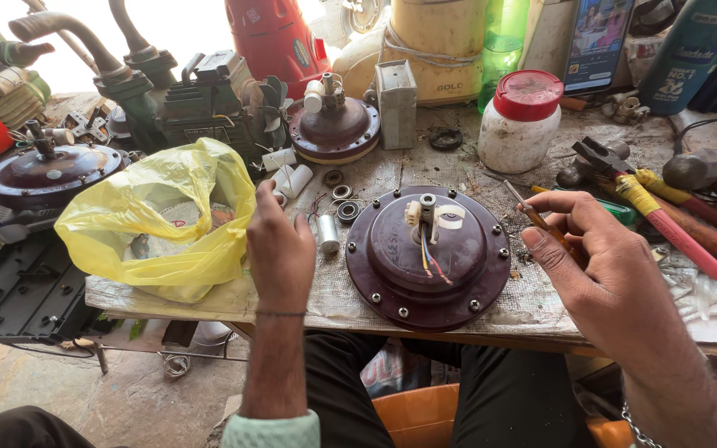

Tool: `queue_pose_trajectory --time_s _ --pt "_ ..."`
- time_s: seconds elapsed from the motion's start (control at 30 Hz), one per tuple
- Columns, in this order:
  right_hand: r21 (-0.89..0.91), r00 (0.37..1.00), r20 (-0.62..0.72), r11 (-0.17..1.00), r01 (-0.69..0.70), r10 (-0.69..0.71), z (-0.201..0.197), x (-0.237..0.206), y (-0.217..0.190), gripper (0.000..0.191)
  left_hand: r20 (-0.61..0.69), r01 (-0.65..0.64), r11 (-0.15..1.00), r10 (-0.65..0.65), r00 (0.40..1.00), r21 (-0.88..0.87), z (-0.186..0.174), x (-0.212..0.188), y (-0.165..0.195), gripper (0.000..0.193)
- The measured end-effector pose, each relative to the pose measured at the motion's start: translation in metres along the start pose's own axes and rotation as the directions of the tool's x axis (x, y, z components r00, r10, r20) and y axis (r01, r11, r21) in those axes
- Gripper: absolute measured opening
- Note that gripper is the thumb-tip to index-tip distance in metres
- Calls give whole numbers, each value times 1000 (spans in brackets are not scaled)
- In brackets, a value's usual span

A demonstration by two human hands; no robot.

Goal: The person uses a screwdriver to loosen screws on a circular maroon electrical component, then removes a central shaft with attached wires. They strip wire ends and connect them to a white cylindrical part, securing it onto the shaft with a screw.

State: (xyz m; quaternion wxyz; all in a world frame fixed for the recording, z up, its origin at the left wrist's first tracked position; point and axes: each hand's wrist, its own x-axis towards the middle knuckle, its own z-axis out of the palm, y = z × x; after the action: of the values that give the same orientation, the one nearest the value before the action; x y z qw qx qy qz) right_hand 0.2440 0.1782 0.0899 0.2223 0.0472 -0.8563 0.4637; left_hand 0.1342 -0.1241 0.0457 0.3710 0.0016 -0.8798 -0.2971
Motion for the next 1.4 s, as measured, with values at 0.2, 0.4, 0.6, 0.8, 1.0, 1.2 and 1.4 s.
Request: queue_pose_trajectory --time_s 0.2,0.4,0.6,0.8,1.0,1.2,1.4 --pt "9 999 -4 999 -38 38 -4 -1 3 34 181 36 975 -77 980 218 10 32 -9 41" --pt "42 999 -5 998 -47 47 -9 -3 7 27 205 142 908 -238 949 395 26 61 -17 35" --pt "138 1000 -14 990 -21 23 -12 -2 13 16 114 58 943 -100 988 328 21 64 -3 20" --pt "85 996 83 995 -51 44 -11 -4 20 19 -24 -208 978 208 978 -10 -42 26 56 18" --pt "210 949 197 956 203 -245 -1 -19 8 51 42 -204 906 236 971 -372 -90 -45 131 6" --pt "167 976 181 982 90 -120 2 -32 -13 61 -194 -443 794 398 897 -416 -76 -84 168 17" --pt "38 924 80 928 371 -373 -8 -15 -10 61 -138 -614 650 628 766 -447 -65 -84 170 23"
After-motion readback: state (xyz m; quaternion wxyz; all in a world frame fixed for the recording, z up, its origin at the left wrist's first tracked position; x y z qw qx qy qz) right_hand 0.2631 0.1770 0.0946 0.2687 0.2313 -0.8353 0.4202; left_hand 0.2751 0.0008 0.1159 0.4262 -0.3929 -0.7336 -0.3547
